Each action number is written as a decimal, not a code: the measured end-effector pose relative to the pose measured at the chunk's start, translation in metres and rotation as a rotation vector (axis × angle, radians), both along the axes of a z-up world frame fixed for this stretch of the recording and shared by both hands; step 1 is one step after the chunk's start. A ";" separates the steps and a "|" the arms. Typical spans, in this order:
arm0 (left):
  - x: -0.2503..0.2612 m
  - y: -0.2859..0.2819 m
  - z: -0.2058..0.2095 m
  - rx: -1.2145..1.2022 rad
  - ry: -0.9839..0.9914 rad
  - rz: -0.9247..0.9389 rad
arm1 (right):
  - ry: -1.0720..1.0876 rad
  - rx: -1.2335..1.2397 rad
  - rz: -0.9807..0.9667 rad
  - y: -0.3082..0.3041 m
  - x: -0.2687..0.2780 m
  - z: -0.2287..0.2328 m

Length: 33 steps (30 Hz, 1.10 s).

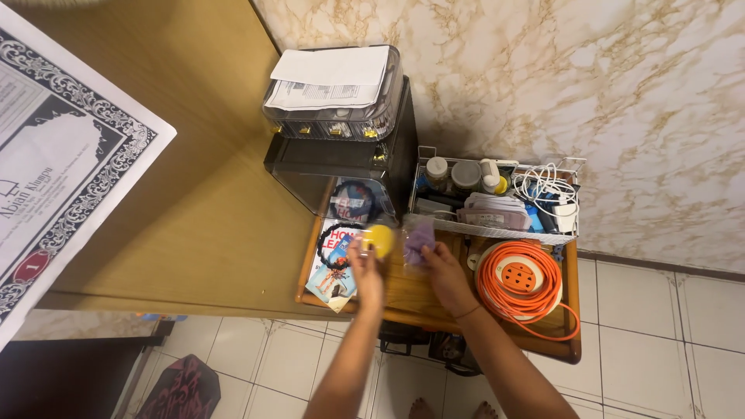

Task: Organizing various items on a desk and shelf, including sorting a basket and wrapping a hair straightener cord.

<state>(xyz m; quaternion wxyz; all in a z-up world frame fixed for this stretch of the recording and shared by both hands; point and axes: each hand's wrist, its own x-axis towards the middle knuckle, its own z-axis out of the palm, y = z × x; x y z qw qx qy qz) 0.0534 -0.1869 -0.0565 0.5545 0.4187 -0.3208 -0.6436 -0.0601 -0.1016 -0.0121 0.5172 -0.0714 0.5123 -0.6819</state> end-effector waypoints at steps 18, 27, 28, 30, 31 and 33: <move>-0.058 0.043 0.001 -0.115 -0.027 -0.488 | 0.017 -0.030 -0.107 0.010 -0.042 -0.012; -0.130 -0.011 -0.016 -1.012 -1.012 -0.801 | 0.531 0.028 -0.367 0.031 -0.178 -0.027; -0.139 -0.012 -0.021 -1.012 -1.009 -0.800 | 0.534 0.028 -0.367 0.033 -0.180 -0.017; -0.159 -0.017 -0.030 -1.203 -1.058 -0.762 | 0.473 -0.041 -0.411 0.037 -0.184 0.004; -0.160 -0.016 -0.023 -1.208 -1.055 -0.764 | 0.474 -0.042 -0.415 0.041 -0.188 0.008; -0.163 -0.013 -0.008 -1.211 -1.080 -0.876 | 0.440 -0.059 -0.496 0.051 -0.198 0.013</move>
